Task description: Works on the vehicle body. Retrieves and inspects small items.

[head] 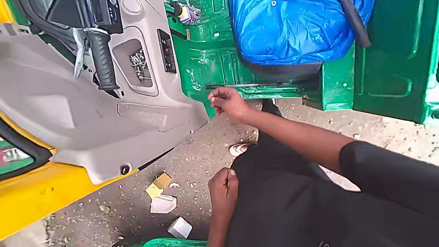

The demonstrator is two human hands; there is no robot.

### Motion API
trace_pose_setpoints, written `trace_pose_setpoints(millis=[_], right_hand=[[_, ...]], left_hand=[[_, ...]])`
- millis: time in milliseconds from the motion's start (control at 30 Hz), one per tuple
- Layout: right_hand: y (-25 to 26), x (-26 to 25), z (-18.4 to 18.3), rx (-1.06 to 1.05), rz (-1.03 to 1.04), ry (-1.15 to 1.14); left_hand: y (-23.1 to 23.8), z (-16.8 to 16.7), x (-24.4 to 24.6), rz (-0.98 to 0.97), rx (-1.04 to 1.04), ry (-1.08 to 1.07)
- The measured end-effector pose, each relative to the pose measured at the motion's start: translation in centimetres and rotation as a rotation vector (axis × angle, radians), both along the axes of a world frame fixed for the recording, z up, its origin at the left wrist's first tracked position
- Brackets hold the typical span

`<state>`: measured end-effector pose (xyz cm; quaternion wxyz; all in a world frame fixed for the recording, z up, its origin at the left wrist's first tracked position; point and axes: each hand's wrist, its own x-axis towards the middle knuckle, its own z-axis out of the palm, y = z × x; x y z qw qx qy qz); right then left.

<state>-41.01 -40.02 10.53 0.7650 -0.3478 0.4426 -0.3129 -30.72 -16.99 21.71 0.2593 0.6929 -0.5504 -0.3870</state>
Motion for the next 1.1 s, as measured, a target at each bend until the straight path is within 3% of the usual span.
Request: trace_pose_setpoints(millis=[133, 267, 367, 633, 967, 1100], right_hand=[[0.5, 5.3, 1.2, -0.021, 0.052, -0.013], [5.6, 5.4, 2.6, 0.107, -0.007, -0.158], [8.9, 4.9, 3.2, 0.170, 0.009, -0.144], [11.4, 7.8, 2.5, 0.286, -0.142, -0.110], [12.1, 9.7, 1.0, 0.250, -0.290, -0.212], [12.4, 10.9, 1.3, 0.212, -0.357, -0.113]], left_hand=[[8.1, -0.3, 4.2, 0.309, -0.009, 0.168], [13.3, 0.0, 6.2, 0.595, -0.060, 0.304], [16.6, -0.9, 6.5, 0.728, -0.079, 0.350], [22.1, -2.3, 6.0, 0.796, 0.048, 0.293], [23.3, -3.1, 8.5, 0.896, 0.043, 0.259], [23.7, -3.7, 9.2, 0.873, 0.043, 0.286]])
